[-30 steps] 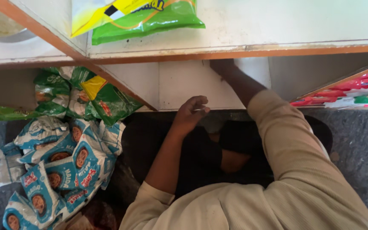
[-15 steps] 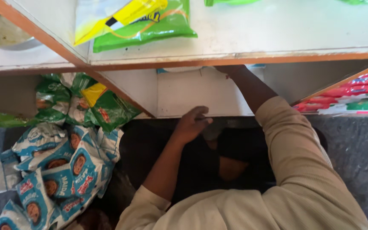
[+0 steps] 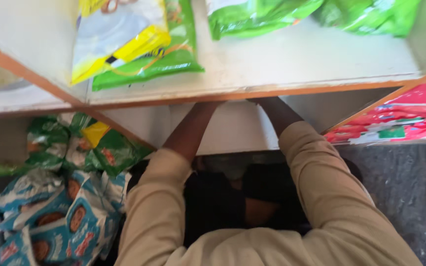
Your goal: The person sits on the floor in front of a wooden shelf and places blue packaged maida flour packets one at a time into a shelf cubby, stacking and aligning them with both hands. They pick packets from a pile on the floor beside them and press the stack flat to tidy it.
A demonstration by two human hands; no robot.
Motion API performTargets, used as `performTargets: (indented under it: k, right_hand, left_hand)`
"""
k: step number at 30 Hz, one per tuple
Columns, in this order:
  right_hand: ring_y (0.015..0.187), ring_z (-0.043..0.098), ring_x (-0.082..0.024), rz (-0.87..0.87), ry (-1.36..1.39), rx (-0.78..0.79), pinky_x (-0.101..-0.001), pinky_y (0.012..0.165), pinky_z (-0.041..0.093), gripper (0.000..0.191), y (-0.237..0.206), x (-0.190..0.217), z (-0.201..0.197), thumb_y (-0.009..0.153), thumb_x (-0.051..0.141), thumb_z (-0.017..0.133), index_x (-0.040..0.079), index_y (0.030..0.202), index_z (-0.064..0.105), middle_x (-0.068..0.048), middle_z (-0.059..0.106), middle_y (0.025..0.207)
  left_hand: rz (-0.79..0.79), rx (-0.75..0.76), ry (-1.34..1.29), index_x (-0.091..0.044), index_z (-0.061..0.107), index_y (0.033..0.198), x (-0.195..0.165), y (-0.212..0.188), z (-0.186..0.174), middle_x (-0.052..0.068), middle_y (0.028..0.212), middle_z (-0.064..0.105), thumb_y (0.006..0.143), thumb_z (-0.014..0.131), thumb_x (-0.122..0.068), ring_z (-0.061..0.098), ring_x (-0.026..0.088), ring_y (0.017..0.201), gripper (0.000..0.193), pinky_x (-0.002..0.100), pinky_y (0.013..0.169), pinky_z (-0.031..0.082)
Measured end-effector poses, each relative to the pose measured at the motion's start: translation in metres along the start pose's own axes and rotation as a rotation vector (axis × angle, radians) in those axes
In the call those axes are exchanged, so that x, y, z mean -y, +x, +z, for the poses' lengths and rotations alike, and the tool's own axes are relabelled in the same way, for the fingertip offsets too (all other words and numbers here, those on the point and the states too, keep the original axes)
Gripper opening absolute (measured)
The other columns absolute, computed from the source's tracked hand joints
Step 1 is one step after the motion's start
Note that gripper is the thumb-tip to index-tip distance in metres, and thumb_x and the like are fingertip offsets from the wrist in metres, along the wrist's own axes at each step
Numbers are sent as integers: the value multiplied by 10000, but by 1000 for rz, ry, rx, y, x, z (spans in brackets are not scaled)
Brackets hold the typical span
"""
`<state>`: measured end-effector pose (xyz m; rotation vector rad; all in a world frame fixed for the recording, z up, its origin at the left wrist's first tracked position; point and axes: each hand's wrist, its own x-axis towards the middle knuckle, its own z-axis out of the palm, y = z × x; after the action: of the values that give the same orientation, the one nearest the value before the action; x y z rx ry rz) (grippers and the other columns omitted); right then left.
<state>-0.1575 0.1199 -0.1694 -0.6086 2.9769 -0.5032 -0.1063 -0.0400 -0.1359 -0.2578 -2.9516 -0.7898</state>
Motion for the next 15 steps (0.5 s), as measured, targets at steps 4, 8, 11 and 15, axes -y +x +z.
performTargets:
  k: [4, 8, 11, 15]
  right_hand:
    - [1423, 404, -465, 17, 1, 20, -548, 1116, 367, 731, -8, 11, -12, 979, 402, 676, 28, 1551, 417, -273, 431, 1562]
    - [1421, 397, -486, 19, 2, -9, -560, 1099, 374, 773, -11, 14, -16, 961, 404, 702, 16, 1558, 400, -290, 418, 1563]
    - [1419, 391, -502, 6, 14, -81, -569, 1086, 379, 805, -18, 16, -5, 948, 406, 721, 8, 1563, 388, -302, 409, 1564]
    - [1417, 384, -523, -79, 32, -347, -581, 1070, 386, 848, -52, 21, 37, 930, 408, 747, -3, 1569, 371, -319, 396, 1565]
  left_hand:
    - [-81, 7, 129, -83, 632, 1359, -3, 2, 1, 148, 1304, 688, 915, 738, -431, 660, 284, 1189, 574, 408, 1019, 516]
    - [-65, 100, 137, -87, 614, 1378, 0, -8, 0, 147, 1333, 673, 918, 733, -452, 652, 297, 1212, 599, 415, 1030, 510]
    - [-10, 184, 107, -89, 601, 1392, 6, -13, -11, 146, 1354, 662, 921, 729, -468, 646, 306, 1229, 618, 420, 1038, 506]
    - [213, 567, -65, -93, 583, 1411, 20, -71, -11, 145, 1383, 647, 924, 723, -489, 638, 319, 1252, 643, 426, 1049, 500]
